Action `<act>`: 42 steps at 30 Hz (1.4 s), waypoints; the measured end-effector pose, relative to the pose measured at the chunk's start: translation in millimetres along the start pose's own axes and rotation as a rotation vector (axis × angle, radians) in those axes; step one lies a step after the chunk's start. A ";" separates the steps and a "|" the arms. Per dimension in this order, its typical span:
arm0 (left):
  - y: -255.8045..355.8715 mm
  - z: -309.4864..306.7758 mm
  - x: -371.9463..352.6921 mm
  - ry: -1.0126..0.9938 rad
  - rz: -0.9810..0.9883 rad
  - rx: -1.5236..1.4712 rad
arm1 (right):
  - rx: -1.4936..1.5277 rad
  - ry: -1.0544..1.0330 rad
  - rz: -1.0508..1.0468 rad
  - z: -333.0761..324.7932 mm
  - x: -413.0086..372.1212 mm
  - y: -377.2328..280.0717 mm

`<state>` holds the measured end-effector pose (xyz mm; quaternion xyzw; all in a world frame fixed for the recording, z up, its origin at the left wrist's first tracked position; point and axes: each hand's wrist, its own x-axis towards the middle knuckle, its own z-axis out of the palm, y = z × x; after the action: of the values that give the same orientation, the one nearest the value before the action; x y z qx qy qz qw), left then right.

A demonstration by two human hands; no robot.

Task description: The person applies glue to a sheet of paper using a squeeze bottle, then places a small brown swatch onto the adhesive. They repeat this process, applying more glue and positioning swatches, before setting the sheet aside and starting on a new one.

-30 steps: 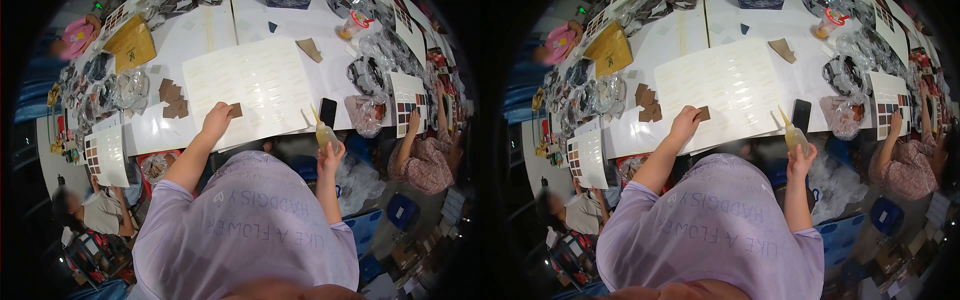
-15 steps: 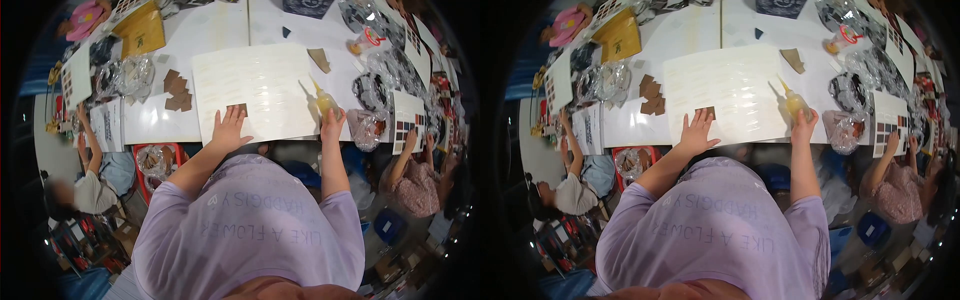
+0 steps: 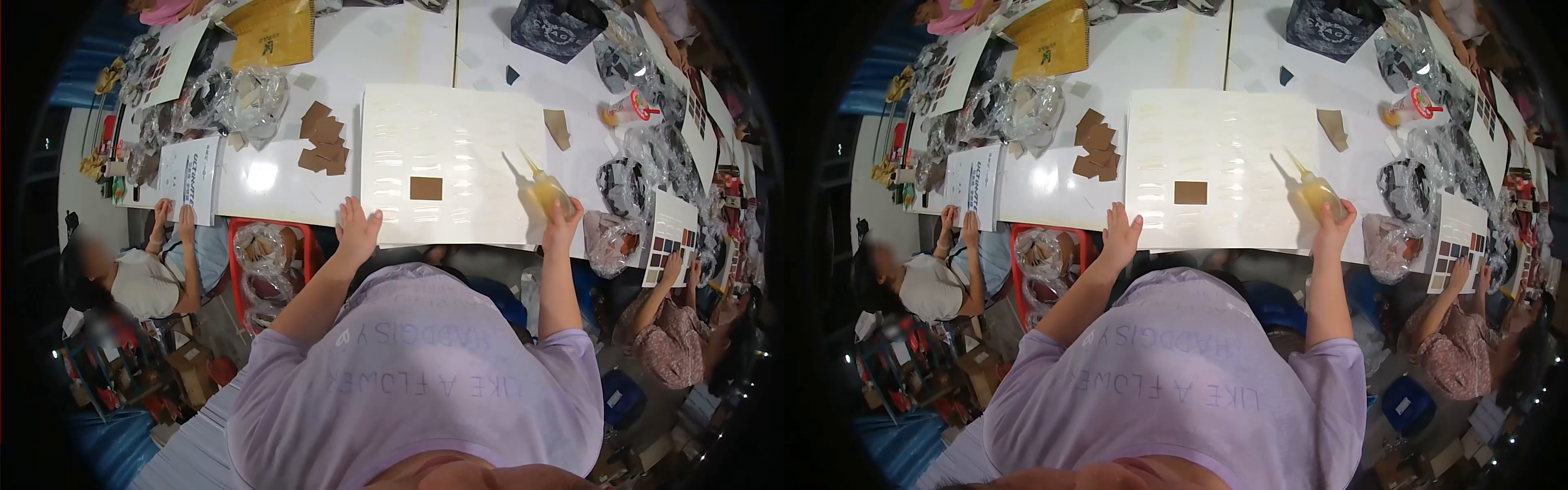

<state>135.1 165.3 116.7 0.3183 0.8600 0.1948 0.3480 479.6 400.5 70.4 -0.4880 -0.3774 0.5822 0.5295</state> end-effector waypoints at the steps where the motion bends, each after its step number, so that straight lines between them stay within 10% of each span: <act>1: 4.8 -8.9 -4.4 0.001 0.040 0.031 | 0.000 -0.003 -0.005 0.2 0.5 -0.8; 2: -5.4 -13.7 -4.1 0.031 0.233 0.121 | 0.041 0.023 0.041 -0.3 1.6 -2.4; 6: 29.2 -69.5 -11.4 -0.412 0.194 -1.308 | 0.182 0.211 0.127 -9.1 4.2 -23.6; 11: -45.6 -180.3 21.4 -0.322 0.471 -1.529 | 0.688 -0.037 0.010 -15.2 2.4 -83.5; 18: -283.2 -374.1 66.7 0.221 0.386 -1.374 | 0.426 -0.194 0.070 103.1 -67.8 -50.0; 22: -385.0 -444.0 118.4 0.370 -0.033 -1.048 | 0.288 -0.233 0.084 164.1 -108.9 -35.9; 25: -337.2 -425.8 136.2 0.843 -0.334 0.315 | 0.230 -0.224 0.051 176.8 -121.6 -35.4; 27: -257.3 -376.1 133.7 1.312 -0.098 0.822 | 0.208 -0.173 0.068 177.6 -127.8 -29.2; 29: -255.4 -316.1 195.5 0.890 0.592 0.241 | 0.201 -0.111 0.097 184.4 -141.0 -26.8; 33: -106.8 -176.1 201.3 -0.029 0.901 0.343 | 0.334 -0.195 0.181 195.9 -153.5 -14.8; 37: -100.4 -102.5 292.5 -0.024 0.968 0.426 | 0.434 -0.233 0.144 198.4 -179.7 -28.5; 40: -71.3 -107.9 302.1 -0.501 0.813 0.244 | 0.454 -0.241 0.065 185.4 -202.8 -42.9; 42: -132.4 -79.9 428.5 -0.210 1.165 0.690 | 0.488 -0.183 0.073 169.5 -216.4 -51.2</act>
<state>-215.0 353.3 -105.8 0.8390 0.5230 0.0332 0.1465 320.2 208.4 196.3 -0.3046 -0.2542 0.7164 0.5740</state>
